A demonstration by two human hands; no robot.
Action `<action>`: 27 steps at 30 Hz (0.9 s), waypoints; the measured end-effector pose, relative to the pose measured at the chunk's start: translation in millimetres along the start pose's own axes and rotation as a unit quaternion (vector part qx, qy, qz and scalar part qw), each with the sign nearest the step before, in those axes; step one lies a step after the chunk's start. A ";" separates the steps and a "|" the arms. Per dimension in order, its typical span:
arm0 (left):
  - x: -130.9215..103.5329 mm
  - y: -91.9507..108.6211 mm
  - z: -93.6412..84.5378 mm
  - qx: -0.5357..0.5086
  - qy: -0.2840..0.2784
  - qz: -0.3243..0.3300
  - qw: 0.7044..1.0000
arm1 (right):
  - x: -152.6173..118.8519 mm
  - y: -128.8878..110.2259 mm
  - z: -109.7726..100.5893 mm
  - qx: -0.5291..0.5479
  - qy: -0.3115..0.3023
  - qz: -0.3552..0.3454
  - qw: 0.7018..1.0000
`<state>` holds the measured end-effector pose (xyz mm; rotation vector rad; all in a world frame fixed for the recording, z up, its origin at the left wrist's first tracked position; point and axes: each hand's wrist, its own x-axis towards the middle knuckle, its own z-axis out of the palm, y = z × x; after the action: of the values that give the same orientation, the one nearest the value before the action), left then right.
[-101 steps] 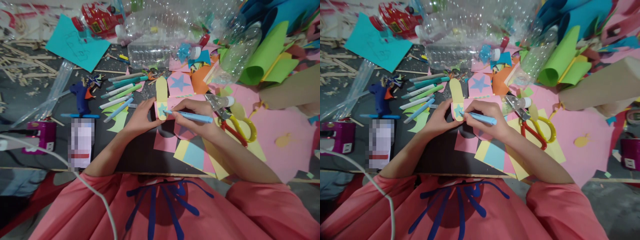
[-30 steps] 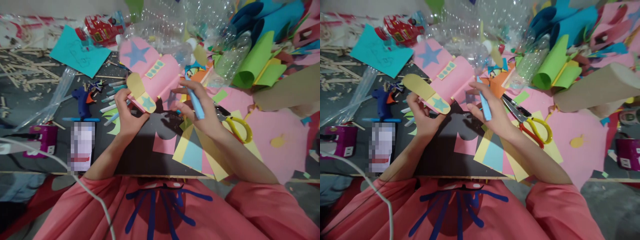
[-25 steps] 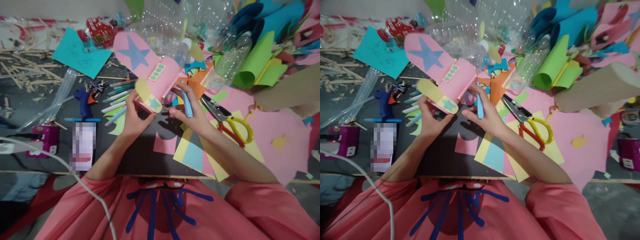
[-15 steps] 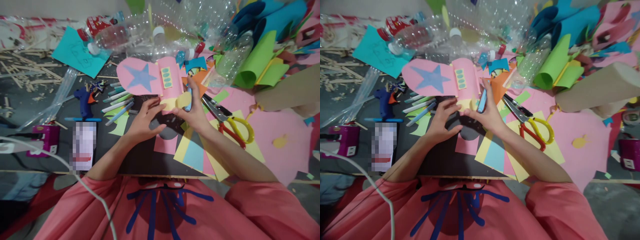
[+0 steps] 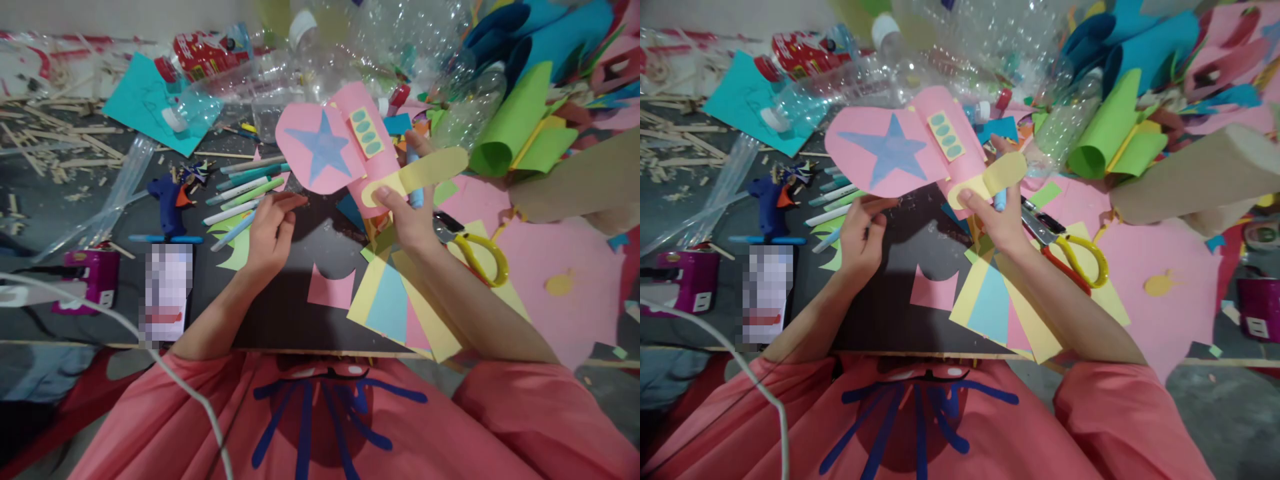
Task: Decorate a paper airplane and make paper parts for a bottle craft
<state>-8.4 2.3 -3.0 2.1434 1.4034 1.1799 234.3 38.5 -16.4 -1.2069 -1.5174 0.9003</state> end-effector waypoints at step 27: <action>9.5 -0.6 -8.4 0.149 0.003 0.110 0.983 | 5.6 -4.5 -3.0 0.069 -0.132 0.002 0.989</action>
<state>-13.6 9.4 6.1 2.5593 1.4532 1.1090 235.7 42.8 -10.1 -1.0206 -1.6306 1.1858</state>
